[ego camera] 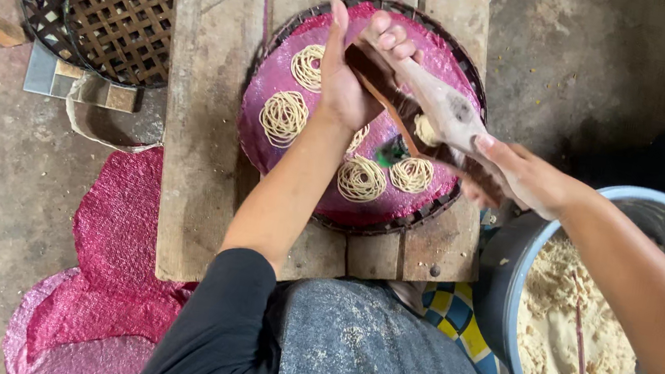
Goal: The person uses a manual noodle press to extrude dough into spiral shapes on a pink mat inside a woven tray. They repeatedly load dough into the press, extrude noodles, and arrange them in coils. The person occasionally moves the tray and replaces the mat to continue the process.
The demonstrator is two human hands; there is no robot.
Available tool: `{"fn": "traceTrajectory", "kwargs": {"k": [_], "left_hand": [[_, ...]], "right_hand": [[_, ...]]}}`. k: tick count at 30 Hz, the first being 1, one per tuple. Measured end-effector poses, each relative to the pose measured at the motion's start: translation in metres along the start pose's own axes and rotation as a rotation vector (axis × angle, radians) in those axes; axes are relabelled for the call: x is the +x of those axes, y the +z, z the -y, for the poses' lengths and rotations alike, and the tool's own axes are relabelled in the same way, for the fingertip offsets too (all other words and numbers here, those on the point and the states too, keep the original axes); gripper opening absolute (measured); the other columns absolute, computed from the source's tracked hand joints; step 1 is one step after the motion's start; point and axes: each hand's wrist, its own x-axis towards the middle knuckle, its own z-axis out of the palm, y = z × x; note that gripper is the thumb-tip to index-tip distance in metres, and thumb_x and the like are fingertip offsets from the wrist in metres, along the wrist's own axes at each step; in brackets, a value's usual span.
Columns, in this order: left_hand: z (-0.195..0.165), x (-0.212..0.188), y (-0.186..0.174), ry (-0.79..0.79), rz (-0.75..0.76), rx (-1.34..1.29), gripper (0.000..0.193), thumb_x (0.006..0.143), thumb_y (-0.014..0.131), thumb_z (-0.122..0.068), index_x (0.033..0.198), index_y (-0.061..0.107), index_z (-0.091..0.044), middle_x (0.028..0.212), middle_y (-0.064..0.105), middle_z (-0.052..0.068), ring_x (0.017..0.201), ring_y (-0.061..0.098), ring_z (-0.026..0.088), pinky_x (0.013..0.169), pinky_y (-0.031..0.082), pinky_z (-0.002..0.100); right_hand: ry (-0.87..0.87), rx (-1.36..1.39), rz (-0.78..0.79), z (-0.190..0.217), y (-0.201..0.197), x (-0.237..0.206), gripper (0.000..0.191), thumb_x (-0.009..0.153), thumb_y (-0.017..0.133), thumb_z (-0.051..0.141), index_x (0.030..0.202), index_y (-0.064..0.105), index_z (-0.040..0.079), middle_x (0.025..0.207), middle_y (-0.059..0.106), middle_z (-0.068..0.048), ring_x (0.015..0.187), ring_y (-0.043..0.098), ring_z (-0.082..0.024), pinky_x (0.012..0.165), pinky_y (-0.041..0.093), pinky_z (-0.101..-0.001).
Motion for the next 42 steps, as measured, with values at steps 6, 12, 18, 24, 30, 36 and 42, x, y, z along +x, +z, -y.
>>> {"fn": "traceTrajectory", "kwargs": {"k": [6, 12, 18, 24, 30, 36, 42], "left_hand": [[-0.020, 0.023, -0.013, 0.095, -0.001, 0.033, 0.054, 0.098, 0.045, -0.068, 0.077, 0.050, -0.019, 0.069, 0.050, -0.004, 0.068, 0.052, 0.015, 0.086, 0.046, 0.038], [0.000, 0.032, -0.011, 0.152, -0.124, 0.019, 0.055, 0.098, 0.042, -0.068, 0.071, 0.046, -0.020, 0.062, 0.046, -0.005, 0.063, 0.048, 0.015, 0.076, 0.043, 0.037], [-0.018, 0.038, -0.001, 0.158, -0.171, 0.080, 0.056, 0.098, 0.033, -0.066, 0.070, 0.043, -0.019, 0.060, 0.041, -0.004, 0.060, 0.043, 0.016, 0.074, 0.041, 0.037], [0.001, 0.044, -0.001, 0.180, -0.179, 0.014, 0.054, 0.101, 0.031, -0.063, 0.070, 0.041, -0.019, 0.059, 0.037, -0.004, 0.058, 0.042, 0.015, 0.071, 0.039, 0.036], [-0.017, 0.043, 0.002, -0.027, -0.162, 0.220, 0.077, 0.097, 0.015, -0.068, 0.100, 0.059, -0.005, 0.098, 0.062, 0.012, 0.092, 0.059, 0.023, 0.094, 0.049, 0.043], [0.004, 0.018, -0.007, -0.630, -0.456, 1.004, 0.097, 0.093, 0.005, -0.080, 0.146, 0.049, -0.012, 0.124, 0.073, 0.014, 0.064, 0.042, 0.013, 0.057, 0.031, 0.030], [-0.001, -0.011, -0.016, -0.534, -0.229, 1.780, 0.086, 0.096, 0.009, -0.067, 0.159, 0.035, -0.015, 0.093, 0.079, 0.015, 0.051, 0.048, 0.018, 0.051, 0.043, 0.032]], "right_hand": [[0.218, -0.555, -0.318, 0.035, 0.025, 0.022, 0.067, 0.105, 0.030, 0.059, 0.110, 0.063, 0.001, 0.074, 0.059, -0.009, 0.066, 0.055, -0.022, 0.061, 0.052, -0.0382], [0.167, -0.626, -0.278, 0.048, 0.015, 0.014, 0.070, 0.102, 0.031, 0.059, 0.109, 0.064, -0.002, 0.073, 0.061, -0.012, 0.066, 0.062, -0.022, 0.063, 0.060, -0.0368], [-0.004, -0.520, -0.333, 0.048, 0.020, 0.022, 0.072, 0.105, 0.034, 0.056, 0.106, 0.063, -0.009, 0.077, 0.067, -0.012, 0.065, 0.064, -0.021, 0.061, 0.056, -0.0375], [0.115, -0.642, -0.329, 0.046, 0.001, 0.019, 0.071, 0.106, 0.036, 0.056, 0.104, 0.067, -0.007, 0.071, 0.067, -0.011, 0.062, 0.065, -0.020, 0.059, 0.058, -0.0376], [-0.195, -0.411, -0.324, 0.026, -0.007, 0.028, 0.055, 0.107, 0.042, 0.048, 0.125, 0.064, 0.000, 0.067, 0.056, -0.002, 0.059, 0.051, -0.014, 0.060, 0.045, -0.0337], [-0.274, -0.307, -0.280, 0.010, -0.018, 0.024, 0.058, 0.106, 0.044, 0.049, 0.138, 0.061, 0.003, 0.068, 0.054, -0.001, 0.061, 0.049, -0.010, 0.060, 0.046, -0.0299], [-0.295, -0.272, -0.450, -0.003, -0.028, 0.029, 0.061, 0.105, 0.045, 0.050, 0.139, 0.060, 0.002, 0.072, 0.056, -0.003, 0.062, 0.050, -0.011, 0.060, 0.045, -0.0288]]}}
